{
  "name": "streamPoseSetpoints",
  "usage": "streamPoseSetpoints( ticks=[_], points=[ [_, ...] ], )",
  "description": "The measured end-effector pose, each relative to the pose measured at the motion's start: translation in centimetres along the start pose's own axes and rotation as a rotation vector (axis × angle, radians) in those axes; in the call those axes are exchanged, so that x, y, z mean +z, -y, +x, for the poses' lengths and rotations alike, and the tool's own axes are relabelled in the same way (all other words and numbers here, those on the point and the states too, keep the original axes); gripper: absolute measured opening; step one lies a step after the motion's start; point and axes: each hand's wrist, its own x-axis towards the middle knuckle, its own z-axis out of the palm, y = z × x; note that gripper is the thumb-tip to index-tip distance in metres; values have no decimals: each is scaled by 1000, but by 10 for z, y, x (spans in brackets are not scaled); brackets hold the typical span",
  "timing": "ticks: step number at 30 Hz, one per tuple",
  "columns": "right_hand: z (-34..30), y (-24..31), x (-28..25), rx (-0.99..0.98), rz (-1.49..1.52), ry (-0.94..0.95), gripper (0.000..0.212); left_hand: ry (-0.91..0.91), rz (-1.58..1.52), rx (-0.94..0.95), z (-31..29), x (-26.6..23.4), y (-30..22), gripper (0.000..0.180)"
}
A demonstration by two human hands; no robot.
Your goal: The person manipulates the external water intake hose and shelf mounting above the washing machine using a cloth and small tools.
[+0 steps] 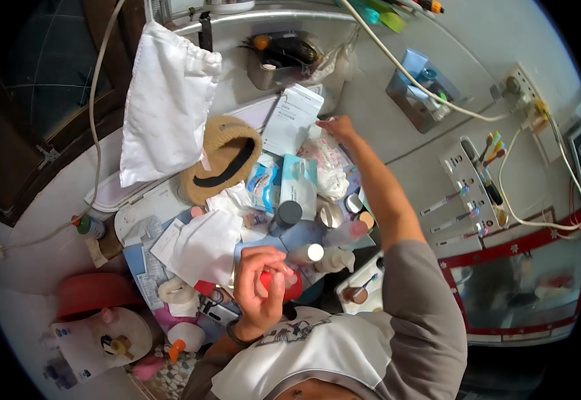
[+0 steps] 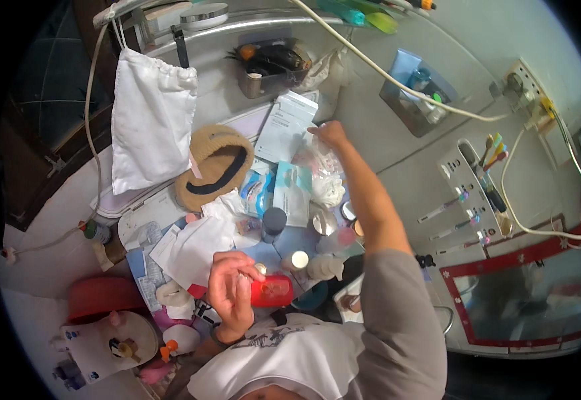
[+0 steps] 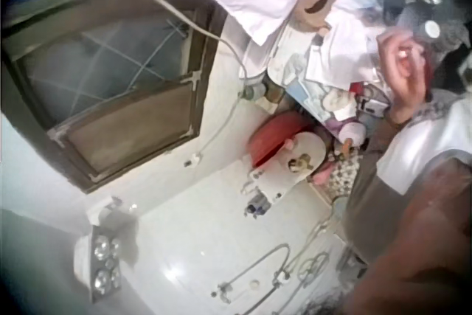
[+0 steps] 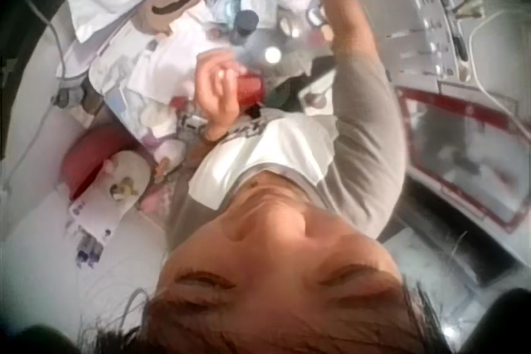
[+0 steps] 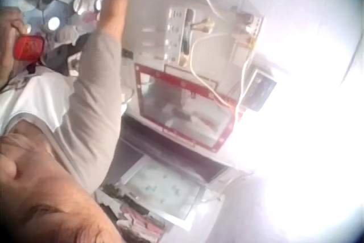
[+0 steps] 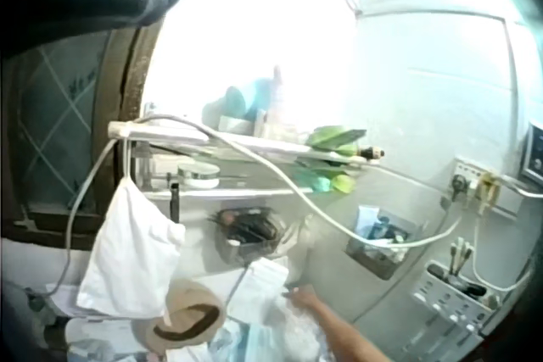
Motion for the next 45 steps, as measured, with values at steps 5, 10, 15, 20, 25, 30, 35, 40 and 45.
streamPoseSetpoints(
  ticks=[5, 10, 15, 20, 25, 30, 35, 40, 45],
  points=[
    [43, -9, 44, 198, 301, -80, 30, -53, 51, -51, -1, -15, 12, 21],
    [44, -7, 51, 207, 745, -98, 30, -87, 176, -81, -7, -26, 19, 20],
    [9, 3, 13, 187, 828, -137, 32, 12, 228, -98, -7, -13, 17, 18],
    [-48, -5, -52, 197, 830, -169, 44, 177, 217, -66, -9, 9, 21, 17],
    [-89, -27, -77, 108, 806, -229, 45, 289, 172, -101, -19, 42, 21, 17],
    [-147, -44, -79, 3, 914, -238, 44, 354, 169, -92, -40, 60, 15, 17],
    [-258, -35, -100, -131, 686, -219, 47, 291, 195, -124, -61, 68, 18, 21],
    [-360, -37, -136, -165, 817, -315, 48, 274, 192, -141, -81, 85, 17, 26],
    [-462, -56, -161, -72, 978, -228, 43, 182, 207, -181, -106, 114, 10, 57]
  ],
)
